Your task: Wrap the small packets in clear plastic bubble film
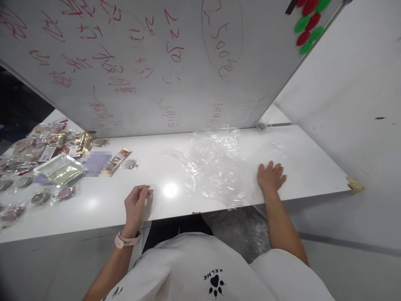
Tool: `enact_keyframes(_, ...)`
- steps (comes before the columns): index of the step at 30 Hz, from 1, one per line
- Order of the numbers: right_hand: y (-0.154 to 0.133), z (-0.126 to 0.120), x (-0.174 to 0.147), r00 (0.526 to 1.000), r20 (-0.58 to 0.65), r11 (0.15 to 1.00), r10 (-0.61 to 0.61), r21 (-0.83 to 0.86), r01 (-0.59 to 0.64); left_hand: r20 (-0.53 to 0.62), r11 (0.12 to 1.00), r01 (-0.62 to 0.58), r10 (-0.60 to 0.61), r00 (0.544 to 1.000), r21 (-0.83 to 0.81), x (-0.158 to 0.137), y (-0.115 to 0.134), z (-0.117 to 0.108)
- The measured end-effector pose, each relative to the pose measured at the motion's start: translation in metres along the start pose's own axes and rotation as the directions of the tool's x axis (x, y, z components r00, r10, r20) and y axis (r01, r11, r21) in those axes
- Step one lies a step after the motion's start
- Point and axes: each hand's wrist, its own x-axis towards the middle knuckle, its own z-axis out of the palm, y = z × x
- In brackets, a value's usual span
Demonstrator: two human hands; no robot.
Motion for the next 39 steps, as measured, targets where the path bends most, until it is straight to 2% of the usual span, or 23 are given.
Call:
enact_keyframes(4, -0.051, 0.01, -0.065, 0.974, 0.082, 0.974, -0.211, -0.065, 0.217, 0.098, 0.997, -0.069, 0.067, 0.993, 0.019, -0.006, 0.008, 0.001)
enact_keyframes(6, -0.077, 0.016, -0.091, 0.935, 0.131, 0.937, -0.33, -0.078, 0.342, 0.162, 0.994, -0.105, 0.097, 0.982, 0.04, -0.006, 0.012, 0.004)
enact_keyframes(8, -0.102, 0.021, -0.108, 0.885, 0.166, 0.892, -0.436, -0.052, 0.449, 0.202, 0.996, -0.085, 0.076, 0.977, 0.04, -0.002, 0.017, 0.01)
enact_keyframes(11, -0.13, 0.023, -0.117, 0.807, 0.182, 0.826, -0.562, 0.067, 0.56, 0.15, 0.998, -0.044, 0.037, 0.988, 0.046, 0.015, 0.022, 0.019)
enact_keyframes(12, -0.135, 0.021, -0.116, 0.795, 0.176, 0.814, -0.581, 0.131, 0.566, 0.124, 0.996, -0.049, 0.041, 0.991, 0.069, 0.021, 0.024, 0.021)
enact_keyframes(13, -0.137, 0.018, -0.115, 0.804, 0.157, 0.816, -0.573, 0.203, 0.542, 0.102, 0.992, -0.065, 0.054, 0.993, 0.108, 0.026, 0.024, 0.023)
enact_keyframes(15, -0.137, 0.007, -0.113, 0.866, 0.068, 0.823, -0.496, 0.354, 0.444, 0.041, 0.967, -0.135, 0.129, 0.991, 0.214, 0.03, 0.026, 0.026)
enact_keyframes(17, -0.132, -0.007, -0.118, 0.909, -0.088, 0.79, -0.408, 0.464, 0.4, -0.058, 0.916, -0.25, 0.281, 0.958, 0.314, 0.027, 0.028, 0.027)
enact_keyframes(18, -0.13, -0.015, -0.123, 0.902, -0.173, 0.762, -0.394, 0.487, 0.426, -0.113, 0.883, -0.313, 0.371, 0.922, 0.35, 0.024, 0.031, 0.027)
enact_keyframes(20, -0.127, -0.032, -0.138, 0.847, -0.317, 0.7, -0.427, 0.477, 0.531, -0.179, 0.821, -0.438, 0.523, 0.833, 0.366, 0.016, 0.042, 0.024)
enact_keyframes(22, -0.128, -0.048, -0.153, 0.795, -0.392, 0.658, -0.462, 0.45, 0.604, -0.19, 0.791, -0.54, 0.6, 0.777, 0.286, 0.011, 0.061, 0.019)
enact_keyframes(25, -0.136, -0.066, -0.173, 0.787, -0.41, 0.607, -0.461, 0.501, 0.616, -0.245, 0.802, -0.595, 0.57, 0.784, -0.04, 0.008, 0.101, 0.001)
enact_keyframes(27, -0.144, -0.07, -0.185, 0.829, -0.309, 0.543, -0.467, 0.64, 0.544, -0.295, 0.77, -0.563, 0.487, 0.822, -0.299, 0.007, 0.124, -0.016)
enact_keyframes(29, -0.152, -0.07, -0.199, 0.845, -0.069, 0.453, -0.53, 0.82, 0.351, -0.302, 0.714, -0.513, 0.415, 0.858, -0.476, 0.004, 0.139, -0.035)
enact_keyframes(30, -0.155, -0.068, -0.208, 0.807, 0.085, 0.406, -0.584, 0.891, 0.2, -0.291, 0.698, -0.49, 0.394, 0.872, -0.522, 0.002, 0.142, -0.042)
enact_keyframes(31, -0.159, -0.066, -0.219, 0.724, 0.236, 0.366, -0.648, 0.93, 0.025, -0.275, 0.693, -0.469, 0.38, 0.883, -0.548, -0.002, 0.141, -0.048)
enact_keyframes(33, -0.165, -0.059, -0.245, 0.46, 0.436, 0.31, -0.774, 0.893, -0.326, -0.26, 0.7, -0.441, 0.356, 0.898, -0.562, -0.009, 0.133, -0.053)
enact_keyframes(34, -0.167, -0.055, -0.257, 0.32, 0.468, 0.294, -0.824, 0.835, -0.464, -0.272, 0.708, -0.434, 0.339, 0.901, -0.557, -0.012, 0.126, -0.052)
enact_keyframes(35, -0.168, -0.052, -0.269, 0.206, 0.463, 0.283, -0.862, 0.777, -0.563, -0.297, 0.718, -0.432, 0.316, 0.901, -0.546, -0.015, 0.118, -0.05)
enact_keyframes(36, -0.169, -0.049, -0.279, 0.124, 0.441, 0.278, -0.889, 0.735, -0.619, -0.331, 0.734, -0.431, 0.29, 0.898, -0.526, -0.017, 0.11, -0.048)
enact_keyframes(37, -0.169, -0.046, -0.286, 0.086, 0.425, 0.279, -0.901, 0.72, -0.635, -0.371, 0.754, -0.431, 0.265, 0.89, -0.496, -0.018, 0.102, -0.046)
enact_keyframes(38, -0.169, -0.044, -0.289, 0.092, 0.428, 0.284, -0.899, 0.73, -0.621, -0.41, 0.777, -0.432, 0.247, 0.878, -0.458, -0.02, 0.095, -0.045)
enact_keyframes(39, -0.169, -0.042, -0.287, 0.133, 0.446, 0.295, -0.885, 0.758, -0.582, -0.444, 0.799, -0.434, 0.238, 0.864, -0.416, -0.021, 0.089, -0.045)
